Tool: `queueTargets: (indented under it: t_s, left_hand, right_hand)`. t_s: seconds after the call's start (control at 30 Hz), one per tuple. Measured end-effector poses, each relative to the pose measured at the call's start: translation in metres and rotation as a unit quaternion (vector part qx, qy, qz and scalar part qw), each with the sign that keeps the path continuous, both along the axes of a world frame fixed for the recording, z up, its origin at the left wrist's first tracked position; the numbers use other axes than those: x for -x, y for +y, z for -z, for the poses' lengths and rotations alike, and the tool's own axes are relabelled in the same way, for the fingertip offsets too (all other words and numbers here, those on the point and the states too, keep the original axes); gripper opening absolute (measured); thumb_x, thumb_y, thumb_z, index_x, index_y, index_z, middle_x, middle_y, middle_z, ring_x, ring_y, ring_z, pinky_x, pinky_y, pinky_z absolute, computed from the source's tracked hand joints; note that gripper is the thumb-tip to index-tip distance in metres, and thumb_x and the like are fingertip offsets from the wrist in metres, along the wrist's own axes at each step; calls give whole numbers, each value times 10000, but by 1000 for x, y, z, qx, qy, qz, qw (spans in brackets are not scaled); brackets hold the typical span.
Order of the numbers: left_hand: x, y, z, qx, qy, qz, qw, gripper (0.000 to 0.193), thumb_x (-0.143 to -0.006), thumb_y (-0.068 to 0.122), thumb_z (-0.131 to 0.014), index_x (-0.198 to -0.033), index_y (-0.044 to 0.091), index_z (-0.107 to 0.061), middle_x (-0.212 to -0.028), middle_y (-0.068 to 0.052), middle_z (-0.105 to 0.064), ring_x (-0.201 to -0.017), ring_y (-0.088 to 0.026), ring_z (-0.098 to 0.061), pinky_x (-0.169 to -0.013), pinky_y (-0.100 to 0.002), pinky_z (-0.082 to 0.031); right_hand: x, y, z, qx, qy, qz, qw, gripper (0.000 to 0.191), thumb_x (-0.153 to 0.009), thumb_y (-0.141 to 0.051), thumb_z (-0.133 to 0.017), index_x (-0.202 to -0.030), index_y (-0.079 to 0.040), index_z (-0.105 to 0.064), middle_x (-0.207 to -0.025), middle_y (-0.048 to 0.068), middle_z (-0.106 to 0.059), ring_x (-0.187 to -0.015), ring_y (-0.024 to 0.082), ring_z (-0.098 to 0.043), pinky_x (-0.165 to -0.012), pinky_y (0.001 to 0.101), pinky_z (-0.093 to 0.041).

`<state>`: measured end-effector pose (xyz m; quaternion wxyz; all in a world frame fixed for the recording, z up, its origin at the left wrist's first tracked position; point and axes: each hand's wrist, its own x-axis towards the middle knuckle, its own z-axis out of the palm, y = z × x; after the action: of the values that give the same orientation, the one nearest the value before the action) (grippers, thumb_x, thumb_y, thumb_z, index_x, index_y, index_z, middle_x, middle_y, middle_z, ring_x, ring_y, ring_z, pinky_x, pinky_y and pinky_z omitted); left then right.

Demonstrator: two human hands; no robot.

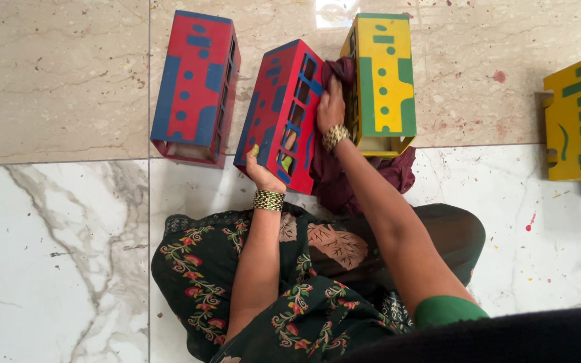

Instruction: The person sits on the floor and wipes painted wooden toy bus models one at a time with a maroon cloth, turning each toy to clean its sides, roof and window openings, then sets the wiped toy aside and picks up the next one.

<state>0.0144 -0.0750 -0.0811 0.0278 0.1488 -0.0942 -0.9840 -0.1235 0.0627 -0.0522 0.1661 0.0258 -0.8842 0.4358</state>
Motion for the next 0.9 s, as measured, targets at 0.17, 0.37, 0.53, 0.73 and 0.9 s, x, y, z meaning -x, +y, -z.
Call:
queueTargets:
  t_s: [0.17,0.37,0.53,0.73,0.9]
  left_hand:
    - [2,-1,10,22,-3,1,1000,621,-961,410,-472,-1400,-20,-561,-1419,-183,-617,-1215,-419,-653,-915,-394,-527]
    - [7,-3,18,38,2,9,999,661,-948,439,-440,-1406,-22,-561,-1394,-177,-646,-1164,-406,-702,-832,-372,-539]
    - [10,-3,19,41,9,19,999,627,-947,446,-437,-1373,6,-568,-1314,-159,-660,-1048,-442,-696,-813,-400,-542]
    - [8,-6,8,54,2,-21,998,584,-953,406,-476,-1339,-18,-580,-1297,-162,-667,-1045,-436,-696,-926,-477,-571]
    - [9,-8,5,48,-8,-7,999,569,-970,417,-490,-1304,-27,-612,-1281,-176,-677,-1021,-458,-689,-869,-453,-554]
  right_hand:
    - [-68,11,40,-51,20,-60,997,531,-967,-23,-497,-1497,-7,-471,-1526,265,-489,-1446,427,-456,-1219,453,-350]
    - [-163,13,24,-33,38,-161,986,700,-839,129,-465,-1510,-66,-495,-1577,218,-470,-1552,381,-383,-1312,421,-297]
    - [-163,-1,-4,-164,76,-131,975,575,-1012,-148,-552,-1564,-87,-401,-1603,144,-435,-1581,376,-248,-1298,505,-124]
    - [-58,10,16,94,-60,-94,989,707,-1106,-516,-279,-1633,-49,-217,-1676,230,-291,-1561,370,-269,-1264,374,-220]
    - [-46,23,38,179,-117,-116,970,670,-1116,-519,-206,-1549,-32,-361,-1634,216,-369,-1541,354,-313,-1252,388,-224]
